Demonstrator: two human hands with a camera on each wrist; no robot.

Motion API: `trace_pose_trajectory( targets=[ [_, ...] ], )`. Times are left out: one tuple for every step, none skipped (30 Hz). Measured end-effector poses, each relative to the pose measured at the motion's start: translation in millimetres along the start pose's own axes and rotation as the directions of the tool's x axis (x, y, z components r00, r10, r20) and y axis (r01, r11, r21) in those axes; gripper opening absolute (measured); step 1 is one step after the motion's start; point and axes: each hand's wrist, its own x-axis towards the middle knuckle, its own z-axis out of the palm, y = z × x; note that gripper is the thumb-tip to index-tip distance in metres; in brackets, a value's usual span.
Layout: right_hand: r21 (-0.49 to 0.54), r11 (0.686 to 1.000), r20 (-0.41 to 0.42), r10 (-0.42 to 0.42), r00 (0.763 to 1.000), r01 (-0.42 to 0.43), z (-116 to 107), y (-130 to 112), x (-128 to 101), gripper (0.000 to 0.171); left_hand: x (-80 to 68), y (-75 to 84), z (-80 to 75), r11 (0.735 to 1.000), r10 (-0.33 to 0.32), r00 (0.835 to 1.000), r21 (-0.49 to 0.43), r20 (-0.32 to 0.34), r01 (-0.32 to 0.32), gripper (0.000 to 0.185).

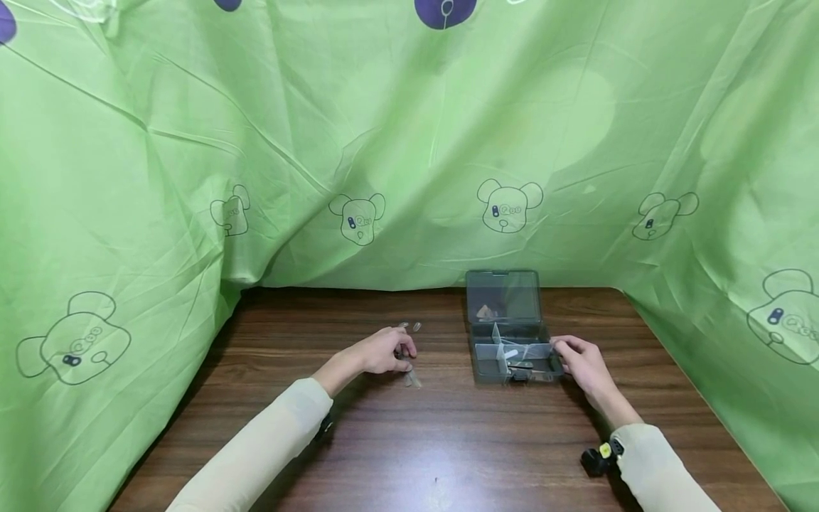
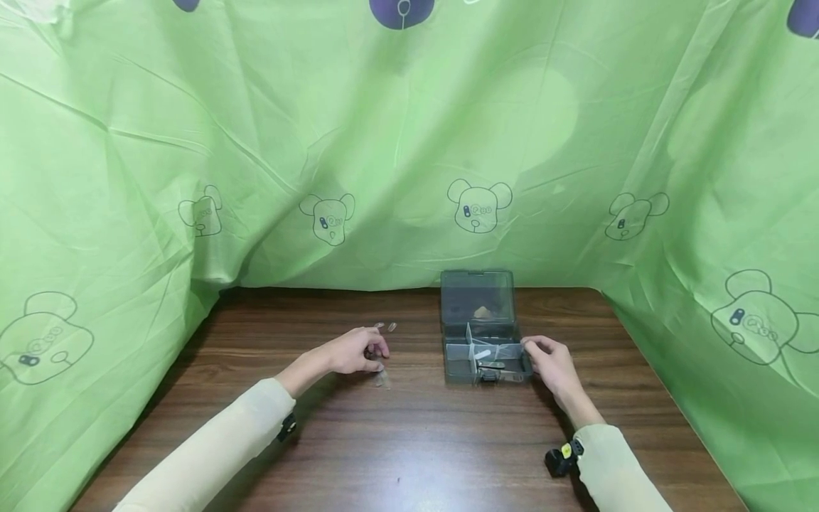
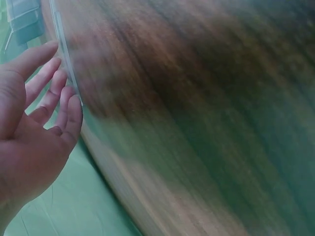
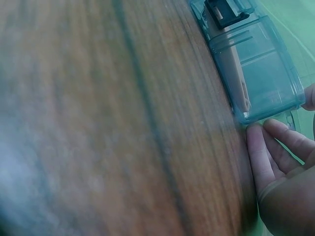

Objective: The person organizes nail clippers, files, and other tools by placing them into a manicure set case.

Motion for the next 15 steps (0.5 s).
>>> trace_pose_trajectory(
  targets=[
    [-0.002, 1.000, 0.000, 0.000, 1.000, 0.000, 0.0, 0.4, -0.1, 0.049, -0.4, -0.7, 0.4, 1.000, 0.000, 1.000, -0.009, -0.005, 0.000, 0.019],
    [0.001, 1.000, 0.000, 0.000, 1.000, 0.000, 0.0, 0.6, -0.2, 0.049, -0.9, -1.5, 0.8, 1.000, 0.001, 1.000, -0.016, -0.011, -0.001, 0.019],
    [0.002, 1.000, -0.001, 0.001, 1.000, -0.001, 0.0, 0.9, -0.3, 0.049, -1.3, -1.7, 0.7, 1.000, 0.004, 1.000, -0.026, -0.017, -0.005, 0.018],
    [0.006, 1.000, -0.003, 0.001, 1.000, -0.001, 0.1, 0.9, -0.4, 0.049, -1.7, -2.5, 1.0, 1.000, 0.006, 1.000, -0.030, -0.022, -0.007, 0.019],
    [0.009, 1.000, -0.004, 0.001, 1.000, -0.001, 0.2, 0.8, -0.6, 0.048, -2.2, -3.3, 1.2, 0.999, 0.011, 1.000, -0.030, -0.027, -0.012, 0.019],
    [0.010, 1.000, -0.008, 0.002, 1.000, -0.002, 0.3, 0.3, -0.8, 0.048, -2.7, -3.7, 1.1, 1.000, 0.012, 1.000, -0.028, -0.028, -0.013, 0.020],
    [0.014, 1.000, -0.011, 0.001, 1.000, -0.001, 0.3, -0.3, -0.9, 0.048, -3.3, -3.9, 0.4, 0.999, 0.017, 0.999, -0.028, -0.029, -0.018, 0.021],
    [0.016, 1.000, -0.013, 0.000, 1.000, 0.000, 0.3, -0.6, -0.5, 0.047, -3.8, -4.5, -0.2, 1.000, 0.022, 0.999, -0.022, -0.025, -0.022, 0.023],
    [0.014, 1.000, -0.014, -0.001, 1.000, 0.002, 0.2, -0.7, -0.1, 0.047, -4.4, -4.8, -1.0, 0.999, 0.025, 1.000, -0.019, -0.017, -0.025, 0.025],
    [0.013, 1.000, -0.014, -0.003, 1.000, 0.003, 0.1, -1.0, 0.1, 0.047, -5.1, -5.3, -1.7, 1.000, 0.027, 1.000, -0.013, -0.005, -0.027, 0.027],
    [0.011, 1.000, -0.014, -0.003, 1.000, 0.004, 0.0, -1.3, 0.3, 0.047, -5.8, -5.3, -2.8, 0.999, 0.032, 0.999, -0.013, 0.008, -0.032, 0.029],
    [0.012, 1.000, -0.015, -0.004, 1.000, 0.004, 0.0, -1.6, 0.3, 0.047, -6.5, -5.3, -4.0, 0.999, 0.035, 0.999, -0.012, 0.021, -0.035, 0.031],
    [0.012, 1.000, -0.014, -0.005, 1.000, 0.005, 0.1, -1.9, 0.4, 0.047, -7.2, -5.3, -5.0, 0.999, 0.039, 0.999, -0.012, 0.031, -0.038, 0.033],
    [0.009, 1.000, -0.013, -0.007, 1.000, 0.007, 0.2, -2.0, 0.3, 0.047, -7.9, -5.5, -5.8, 0.999, 0.042, 0.998, -0.006, 0.040, -0.042, 0.034],
    [0.008, 1.000, -0.014, -0.006, 1.000, 0.006, 0.3, -2.1, 0.2, 0.047, -8.3, -5.5, -6.6, 0.999, 0.041, 0.998, -0.005, 0.047, -0.040, 0.034]
  ],
)
